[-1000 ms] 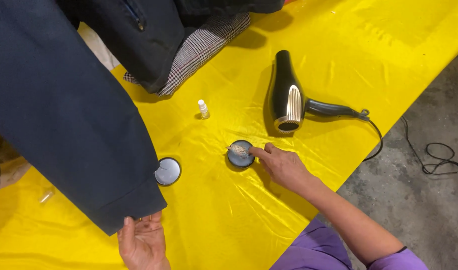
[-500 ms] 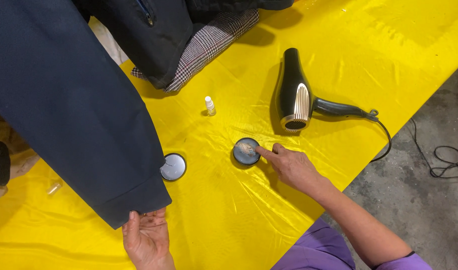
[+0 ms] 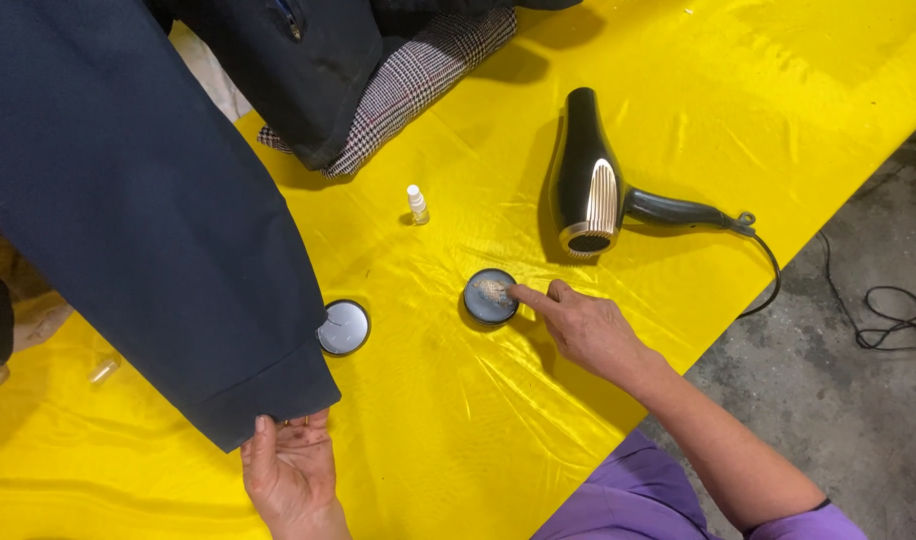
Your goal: The person uses a brush to apply a substance from a small container onto the sleeve of a dark jacket, then uses a small white block to rub the treated area. The person repeatedly dips the brush into the container and applies the substance to the sleeve.
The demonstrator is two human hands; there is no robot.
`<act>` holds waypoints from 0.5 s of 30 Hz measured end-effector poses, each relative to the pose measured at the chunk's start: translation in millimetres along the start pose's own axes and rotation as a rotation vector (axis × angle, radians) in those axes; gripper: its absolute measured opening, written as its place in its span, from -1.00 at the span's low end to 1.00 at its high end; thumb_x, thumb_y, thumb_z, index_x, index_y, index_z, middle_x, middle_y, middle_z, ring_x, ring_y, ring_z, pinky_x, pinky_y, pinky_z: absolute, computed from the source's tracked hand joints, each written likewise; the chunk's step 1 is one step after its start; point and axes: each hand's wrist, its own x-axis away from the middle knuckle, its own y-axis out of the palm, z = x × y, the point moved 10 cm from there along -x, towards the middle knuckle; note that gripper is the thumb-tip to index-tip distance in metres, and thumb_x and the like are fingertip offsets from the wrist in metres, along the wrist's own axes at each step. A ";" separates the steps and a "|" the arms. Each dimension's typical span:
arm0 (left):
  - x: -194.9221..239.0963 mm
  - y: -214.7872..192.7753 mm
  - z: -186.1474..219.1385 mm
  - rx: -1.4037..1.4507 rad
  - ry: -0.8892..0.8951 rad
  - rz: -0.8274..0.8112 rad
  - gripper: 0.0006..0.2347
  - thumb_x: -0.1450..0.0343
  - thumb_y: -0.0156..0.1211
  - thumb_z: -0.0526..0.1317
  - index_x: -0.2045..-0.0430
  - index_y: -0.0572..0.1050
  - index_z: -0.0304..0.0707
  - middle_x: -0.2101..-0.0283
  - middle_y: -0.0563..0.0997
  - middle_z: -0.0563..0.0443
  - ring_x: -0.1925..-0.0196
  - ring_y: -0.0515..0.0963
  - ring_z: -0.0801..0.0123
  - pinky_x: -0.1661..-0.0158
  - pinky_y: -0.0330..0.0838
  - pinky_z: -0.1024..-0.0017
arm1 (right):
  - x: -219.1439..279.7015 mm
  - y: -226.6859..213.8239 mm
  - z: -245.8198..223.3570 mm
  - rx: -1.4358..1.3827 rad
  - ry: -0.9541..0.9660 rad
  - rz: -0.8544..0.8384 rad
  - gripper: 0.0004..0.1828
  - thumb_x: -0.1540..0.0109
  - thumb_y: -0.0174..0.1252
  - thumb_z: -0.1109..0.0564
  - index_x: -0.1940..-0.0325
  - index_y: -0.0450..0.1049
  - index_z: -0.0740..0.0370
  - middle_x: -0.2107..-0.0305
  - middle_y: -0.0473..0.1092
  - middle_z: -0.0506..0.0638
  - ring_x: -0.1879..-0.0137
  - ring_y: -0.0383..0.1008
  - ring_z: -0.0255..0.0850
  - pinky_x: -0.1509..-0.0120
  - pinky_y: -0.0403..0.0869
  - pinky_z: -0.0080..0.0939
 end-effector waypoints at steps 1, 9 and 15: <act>1.1 2.2 0.3 -0.001 -0.005 0.005 -0.45 -0.30 0.34 -0.12 -0.23 0.41 -0.08 -0.26 0.53 0.11 -0.30 0.53 0.18 -0.25 0.46 0.21 | -0.1 3.9 0.0 0.026 -0.024 -0.005 -0.42 -0.34 -0.08 0.18 -0.46 0.22 -0.17 0.29 0.33 0.09 0.44 0.39 0.15 0.43 0.41 0.17; 7.8 7.9 2.6 -0.024 -0.043 0.087 -0.42 -0.26 0.32 -0.08 -0.24 0.38 -0.03 -0.23 0.53 0.14 -0.29 0.53 0.26 -0.28 0.44 0.28 | -3.3 -1.1 -7.0 0.089 -0.022 -0.046 -0.36 -0.33 -0.10 0.20 -0.51 0.22 -0.17 0.34 0.31 0.09 0.48 0.36 0.12 0.46 0.39 0.14; 8.0 6.7 4.1 -0.010 -0.024 0.072 -0.46 -0.28 0.34 -0.10 -0.19 0.43 -0.05 -0.22 0.55 0.12 -0.28 0.55 0.20 -0.24 0.47 0.25 | 0.9 1.5 -9.1 0.064 -0.057 0.003 -0.46 -0.38 -0.08 0.10 -0.47 0.25 -0.14 0.37 0.28 0.07 0.49 0.36 0.15 0.44 0.40 0.21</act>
